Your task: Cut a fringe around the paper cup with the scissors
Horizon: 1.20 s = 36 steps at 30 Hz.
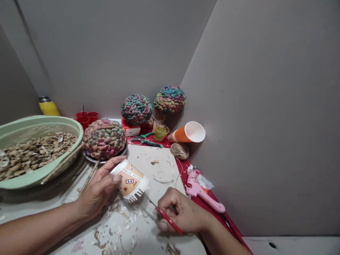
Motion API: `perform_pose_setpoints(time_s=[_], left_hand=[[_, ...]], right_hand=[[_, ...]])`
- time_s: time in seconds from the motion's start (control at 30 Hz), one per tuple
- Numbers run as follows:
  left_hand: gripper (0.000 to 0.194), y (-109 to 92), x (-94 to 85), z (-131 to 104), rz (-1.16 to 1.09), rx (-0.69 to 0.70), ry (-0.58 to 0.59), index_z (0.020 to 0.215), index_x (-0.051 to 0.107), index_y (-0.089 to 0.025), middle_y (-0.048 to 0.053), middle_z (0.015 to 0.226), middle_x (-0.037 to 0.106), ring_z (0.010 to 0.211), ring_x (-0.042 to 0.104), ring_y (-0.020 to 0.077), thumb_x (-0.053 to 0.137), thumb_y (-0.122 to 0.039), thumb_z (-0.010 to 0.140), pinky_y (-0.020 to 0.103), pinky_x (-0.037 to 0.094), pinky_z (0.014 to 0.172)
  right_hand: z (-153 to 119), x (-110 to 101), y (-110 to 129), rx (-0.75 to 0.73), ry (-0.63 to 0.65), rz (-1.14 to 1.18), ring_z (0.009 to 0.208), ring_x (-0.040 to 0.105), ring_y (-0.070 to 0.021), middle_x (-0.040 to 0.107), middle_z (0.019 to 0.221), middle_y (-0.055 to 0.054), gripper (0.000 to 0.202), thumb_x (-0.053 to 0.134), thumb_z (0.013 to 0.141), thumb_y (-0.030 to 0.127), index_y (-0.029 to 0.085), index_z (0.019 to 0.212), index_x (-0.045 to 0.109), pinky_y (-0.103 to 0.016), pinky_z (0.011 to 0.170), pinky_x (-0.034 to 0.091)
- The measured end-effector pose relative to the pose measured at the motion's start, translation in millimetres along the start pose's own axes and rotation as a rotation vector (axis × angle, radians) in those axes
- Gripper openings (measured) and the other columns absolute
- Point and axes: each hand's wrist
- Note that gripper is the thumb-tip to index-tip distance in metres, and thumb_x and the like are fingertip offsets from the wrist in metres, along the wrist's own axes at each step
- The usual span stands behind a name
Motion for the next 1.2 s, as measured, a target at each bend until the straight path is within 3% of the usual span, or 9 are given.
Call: perform_pose_setpoints(time_s=[0.37,0.87,1.2], left_hand=[[0.039,-0.2,1.0,0.4,0.009,-0.004,0.005,0.112,0.074,-0.025,0.003,0.095,0.074,0.087,0.065,0.0165,0.077,-0.025,0.074,0.022,0.052,0.078],[0.040,1.1,0.4,0.6,0.014,0.004,-0.002,0.114,0.073,-0.025,0.003,0.097,0.072,0.088,0.065,0.0177,0.076,-0.023,0.074,0.025,0.052,0.080],[0.040,-0.2,0.6,-2.4,0.026,0.006,-0.017,0.113,0.072,-0.025,0.004,0.096,0.072,0.087,0.065,0.0190,0.076,-0.024,0.074,0.027,0.053,0.081]], right_hand=[[-0.2,-1.0,0.1,0.014,0.022,-0.008,0.044,0.020,-0.0017,0.026,0.045,0.010,0.045,0.076,0.067,0.035,0.016,0.048,0.041,-0.017,0.039,0.013],[-0.3,1.3,2.0,0.052,0.001,-0.008,0.043,0.021,-0.0020,0.028,0.042,0.010,0.044,0.076,0.065,0.032,0.017,0.046,0.040,-0.018,0.039,0.013],[2.7,3.3,-0.6,-0.004,-0.029,0.035,0.041,0.020,-0.0009,0.026,0.040,0.011,0.049,0.076,0.065,0.029,0.017,0.043,0.034,-0.016,0.038,0.015]])
Point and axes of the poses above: each hand's wrist, its own z-axis towards the middle knuckle, its own x-axis out of the palm, y = z × x
